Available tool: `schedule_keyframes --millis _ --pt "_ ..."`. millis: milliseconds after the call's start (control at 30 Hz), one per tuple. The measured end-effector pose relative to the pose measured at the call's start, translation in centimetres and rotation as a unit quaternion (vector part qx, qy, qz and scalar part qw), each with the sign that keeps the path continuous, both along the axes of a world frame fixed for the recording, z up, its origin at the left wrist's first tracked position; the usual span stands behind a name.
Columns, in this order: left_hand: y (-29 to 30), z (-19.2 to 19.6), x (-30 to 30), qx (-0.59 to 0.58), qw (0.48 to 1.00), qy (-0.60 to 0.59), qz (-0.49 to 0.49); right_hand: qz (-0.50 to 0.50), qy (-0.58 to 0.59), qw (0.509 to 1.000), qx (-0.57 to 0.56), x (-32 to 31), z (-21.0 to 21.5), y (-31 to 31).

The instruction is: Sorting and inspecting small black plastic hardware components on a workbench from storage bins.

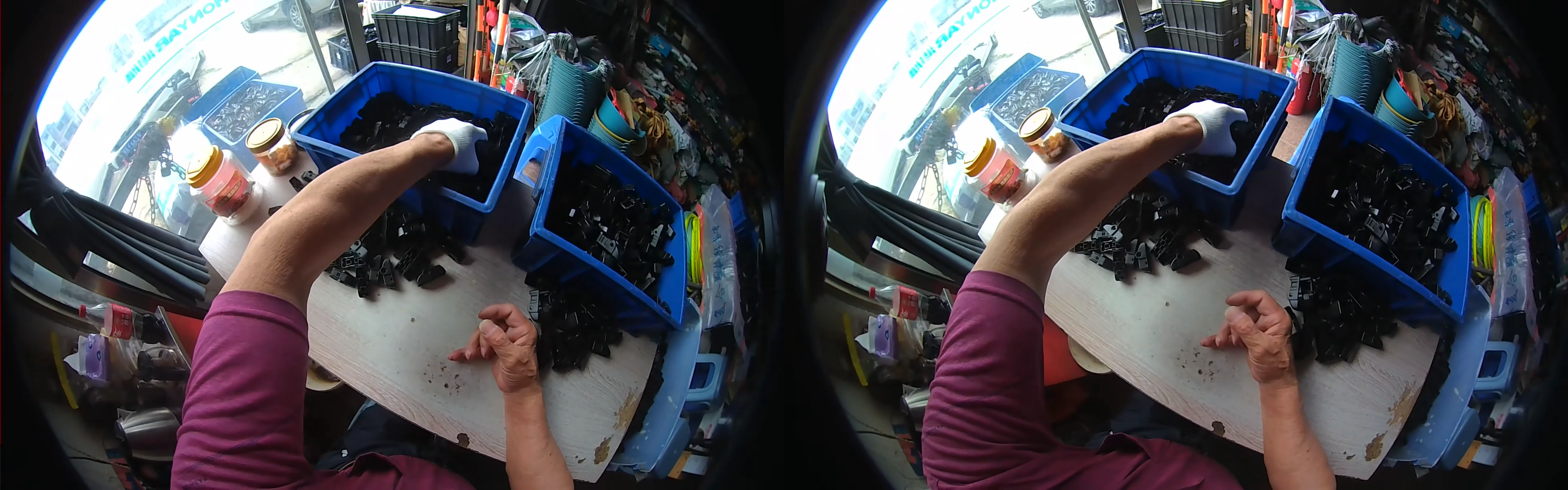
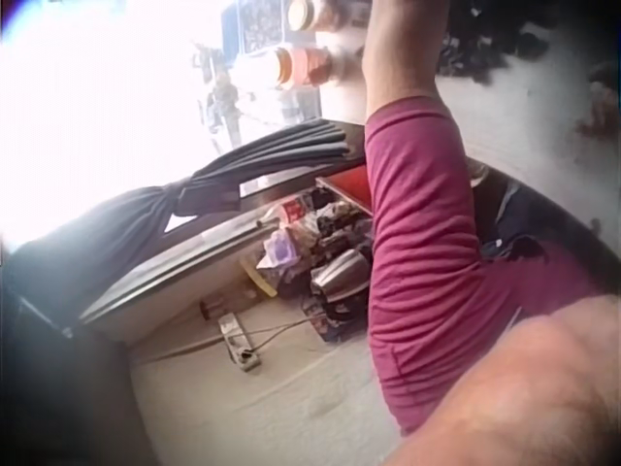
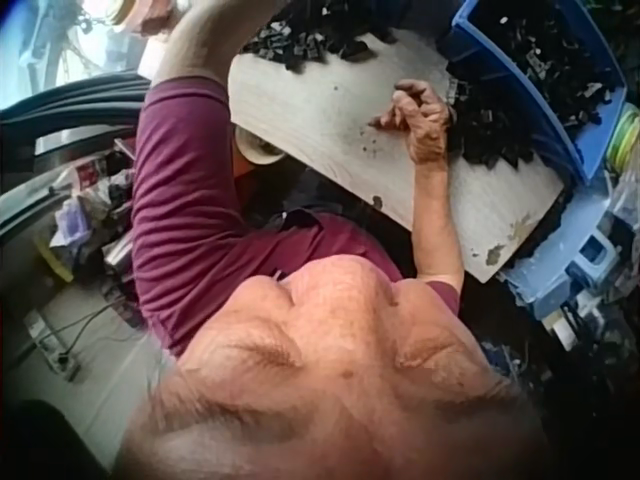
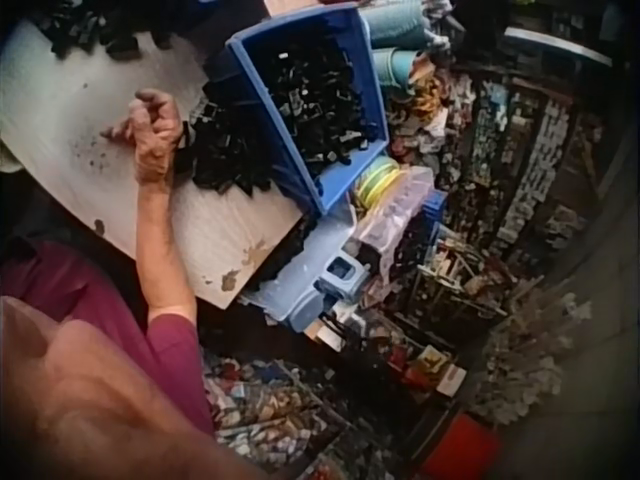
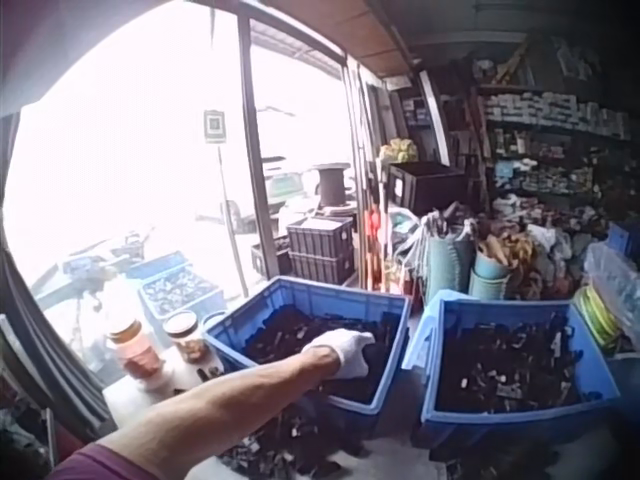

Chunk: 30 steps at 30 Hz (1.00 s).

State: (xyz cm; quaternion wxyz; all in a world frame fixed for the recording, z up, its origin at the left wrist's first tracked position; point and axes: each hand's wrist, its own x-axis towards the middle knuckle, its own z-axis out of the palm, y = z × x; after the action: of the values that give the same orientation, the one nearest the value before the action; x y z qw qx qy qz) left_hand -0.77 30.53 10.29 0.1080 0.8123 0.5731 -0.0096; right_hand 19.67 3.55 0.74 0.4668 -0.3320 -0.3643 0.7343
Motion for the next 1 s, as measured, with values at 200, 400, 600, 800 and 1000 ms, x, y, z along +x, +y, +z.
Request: schedule_keyframes --millis 200,400,600,800,1000 --pt "-0.3 1.0 -0.7 0.03 0.998 -0.043 0.038 0.006 0.0 1.0 0.005 -0.1 0.0 0.0" --pt "-0.6 1.5 -2.1 0.123 0.976 -0.176 0.047 -0.003 0.007 1.0 0.011 0.0 -0.3 -0.2" --pt "-2.1 3.2 -5.6 0.15 0.929 -0.328 0.079 0.008 0.014 1.0 0.003 -0.3 0.1 -0.1" --pt "-6.3 3.3 -8.5 0.274 0.869 -0.408 0.058 0.005 0.019 1.0 -0.013 0.0 0.1 0.0" --pt "-13.1 1.1 -9.4 0.423 0.801 -0.41 0.109 0.006 0.001 1.0 -0.004 0.1 -0.1 0.0"
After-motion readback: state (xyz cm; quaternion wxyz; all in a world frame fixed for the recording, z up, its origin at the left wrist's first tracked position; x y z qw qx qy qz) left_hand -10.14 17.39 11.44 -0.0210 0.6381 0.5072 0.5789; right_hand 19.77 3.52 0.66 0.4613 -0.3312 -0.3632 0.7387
